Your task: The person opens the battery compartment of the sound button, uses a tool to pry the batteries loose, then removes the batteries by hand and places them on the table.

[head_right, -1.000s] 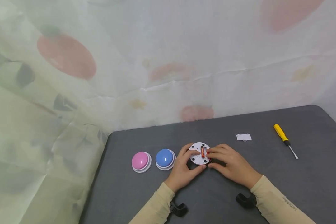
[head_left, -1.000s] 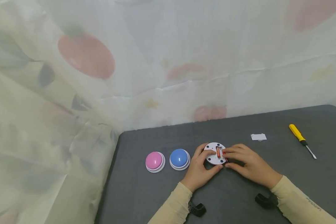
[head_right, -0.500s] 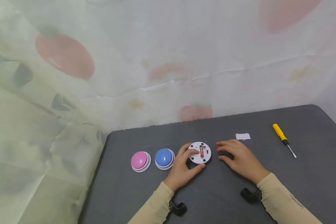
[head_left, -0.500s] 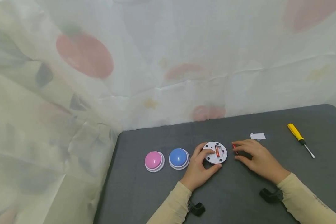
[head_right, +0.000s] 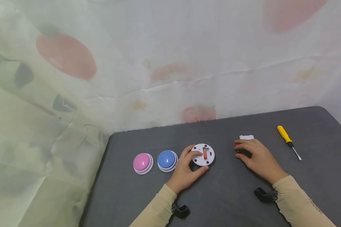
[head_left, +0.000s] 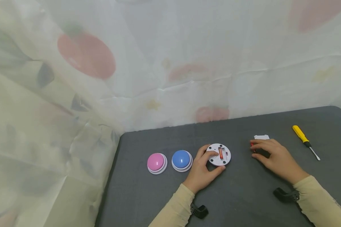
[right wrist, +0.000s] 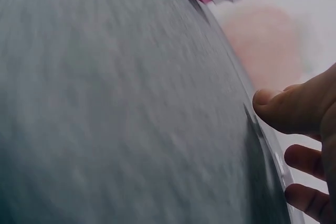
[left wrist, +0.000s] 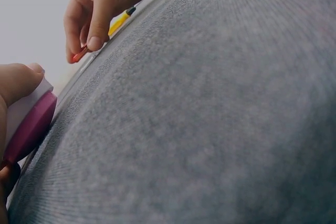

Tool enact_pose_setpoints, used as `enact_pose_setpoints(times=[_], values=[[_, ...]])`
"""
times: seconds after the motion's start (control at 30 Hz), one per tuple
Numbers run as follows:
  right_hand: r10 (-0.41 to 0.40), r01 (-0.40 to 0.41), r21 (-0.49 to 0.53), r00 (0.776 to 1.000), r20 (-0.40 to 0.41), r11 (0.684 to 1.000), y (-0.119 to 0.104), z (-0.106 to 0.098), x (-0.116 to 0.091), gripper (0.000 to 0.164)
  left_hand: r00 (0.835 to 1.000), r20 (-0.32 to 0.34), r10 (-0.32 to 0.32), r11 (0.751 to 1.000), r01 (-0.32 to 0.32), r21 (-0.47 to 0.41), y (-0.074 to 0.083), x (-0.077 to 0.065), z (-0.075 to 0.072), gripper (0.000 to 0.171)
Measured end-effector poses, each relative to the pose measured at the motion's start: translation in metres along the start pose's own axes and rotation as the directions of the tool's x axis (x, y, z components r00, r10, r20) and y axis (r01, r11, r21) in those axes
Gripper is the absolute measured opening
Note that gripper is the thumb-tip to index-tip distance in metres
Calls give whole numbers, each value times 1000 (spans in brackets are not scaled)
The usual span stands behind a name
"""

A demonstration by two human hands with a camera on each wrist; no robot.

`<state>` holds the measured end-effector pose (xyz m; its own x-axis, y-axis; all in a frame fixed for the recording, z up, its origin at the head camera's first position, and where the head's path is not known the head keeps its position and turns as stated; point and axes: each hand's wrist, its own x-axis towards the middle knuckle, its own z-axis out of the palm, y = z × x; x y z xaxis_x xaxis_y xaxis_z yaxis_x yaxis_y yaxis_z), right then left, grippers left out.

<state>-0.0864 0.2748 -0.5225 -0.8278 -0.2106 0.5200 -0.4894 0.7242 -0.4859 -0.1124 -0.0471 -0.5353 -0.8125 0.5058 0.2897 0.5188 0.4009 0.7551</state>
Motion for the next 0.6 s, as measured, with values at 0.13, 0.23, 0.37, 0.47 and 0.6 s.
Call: enact_pose_setpoints(times=[0.13,0.23,0.37,0.47,0.6], values=[[0,0,-1,1000,-16,1000,8,-5,-3,47,1000,1,-5,1000,5,-3,1,0,0,45],[8,-9,-18,1000,-20,1000,13,-8,-6,47,1000,-2,2,1000,-2,-1,1,-1,0,45],[31,-32,-46,999,-17,998,17,-11,-9,45,1000,-4,1,1000,-1,-7,2,-1,0,45],[48,-49,-51,999,-7,998,19,-15,-12,45,1000,-2,-7,1000,7,-14,2,-1,1,45],[71,-70,-56,997,14,996,19,-19,-14,43,1000,-4,-5,1000,5,-11,2,-2,1,45]])
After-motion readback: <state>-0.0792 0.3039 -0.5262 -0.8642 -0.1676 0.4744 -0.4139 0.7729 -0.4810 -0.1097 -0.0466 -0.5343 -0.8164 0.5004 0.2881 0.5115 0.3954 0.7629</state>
